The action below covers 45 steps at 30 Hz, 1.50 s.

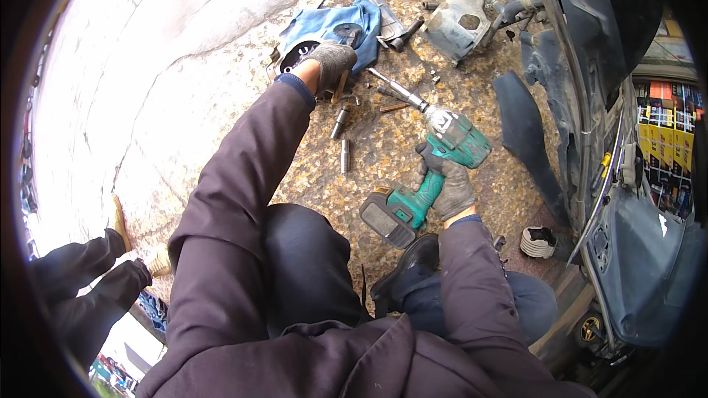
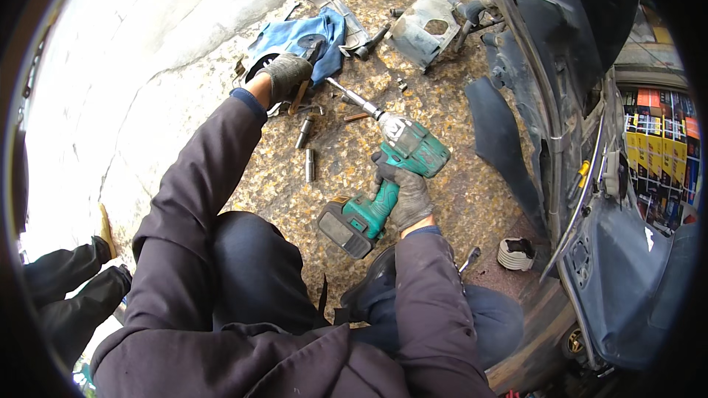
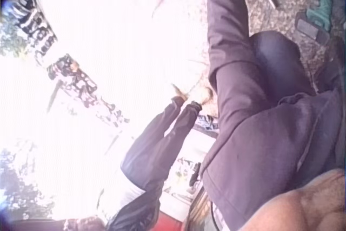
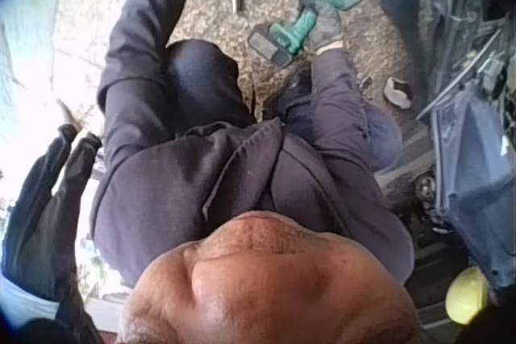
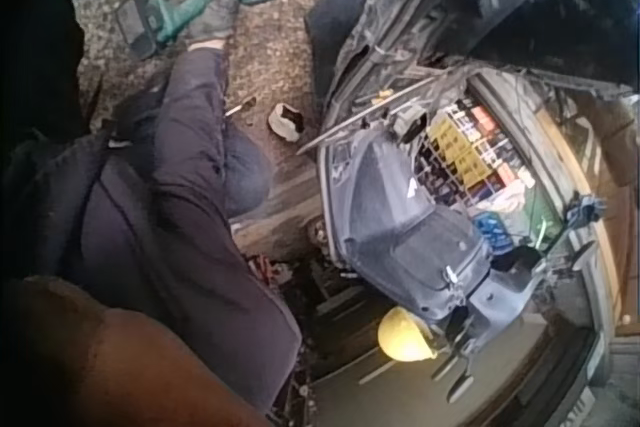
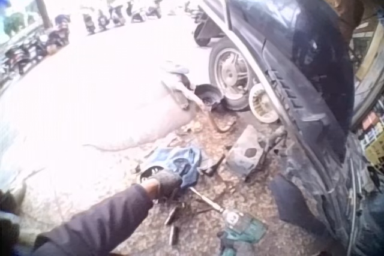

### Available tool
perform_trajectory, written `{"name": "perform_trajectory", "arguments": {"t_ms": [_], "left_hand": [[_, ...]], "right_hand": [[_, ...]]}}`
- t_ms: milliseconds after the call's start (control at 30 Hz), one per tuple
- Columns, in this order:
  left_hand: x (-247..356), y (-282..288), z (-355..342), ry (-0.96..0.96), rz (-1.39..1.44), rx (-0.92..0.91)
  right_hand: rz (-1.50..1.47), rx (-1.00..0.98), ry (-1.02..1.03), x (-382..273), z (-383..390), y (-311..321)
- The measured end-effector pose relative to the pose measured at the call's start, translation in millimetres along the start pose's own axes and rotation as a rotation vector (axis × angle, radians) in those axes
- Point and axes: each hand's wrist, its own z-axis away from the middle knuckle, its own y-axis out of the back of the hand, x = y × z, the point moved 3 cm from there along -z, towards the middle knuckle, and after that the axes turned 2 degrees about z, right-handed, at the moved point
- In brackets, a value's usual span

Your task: The person sits on the ground and uses a power drill and pliers to disassemble and reassemble a small mechanical part. They then walk to a blue three-wheeled vehicle and inspect the battery compartment.

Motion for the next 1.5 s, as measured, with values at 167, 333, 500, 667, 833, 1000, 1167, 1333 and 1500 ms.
{"name": "perform_trajectory", "arguments": {"t_ms": [167,333,500,667,833,1000,1167,1333,1500], "left_hand": [[7,-12,35,-0.029,0.300,-0.100],[-8,-27,57,-0.439,-0.628,-0.135],[-73,-55,110,-0.121,-0.525,-0.212],[-62,-35,127,-0.179,0.421,-0.080],[-65,-24,147,-0.153,0.995,-0.181],[-100,-28,164,-0.115,0.919,-0.131],[-131,-41,171,-0.024,0.748,-0.023],[-140,-49,167,-0.033,0.488,0.075],[-139,-57,150,-0.235,-0.026,0.125]], "right_hand": [[-0.038,0.021,0.014,0,6,-6],[-0.067,-0.001,-0.011,-7,12,0],[-0.084,-0.101,0.000,-11,21,5],[-0.051,-0.193,-0.071,-4,25,0],[0.024,-0.333,-0.132,12,27,-5],[0.085,-0.300,-0.263,43,29,10],[0.238,-0.166,-0.347,65,21,34],[0.249,0.085,-0.247,88,-7,68],[0.370,0.381,-0.260,86,-22,74]]}}
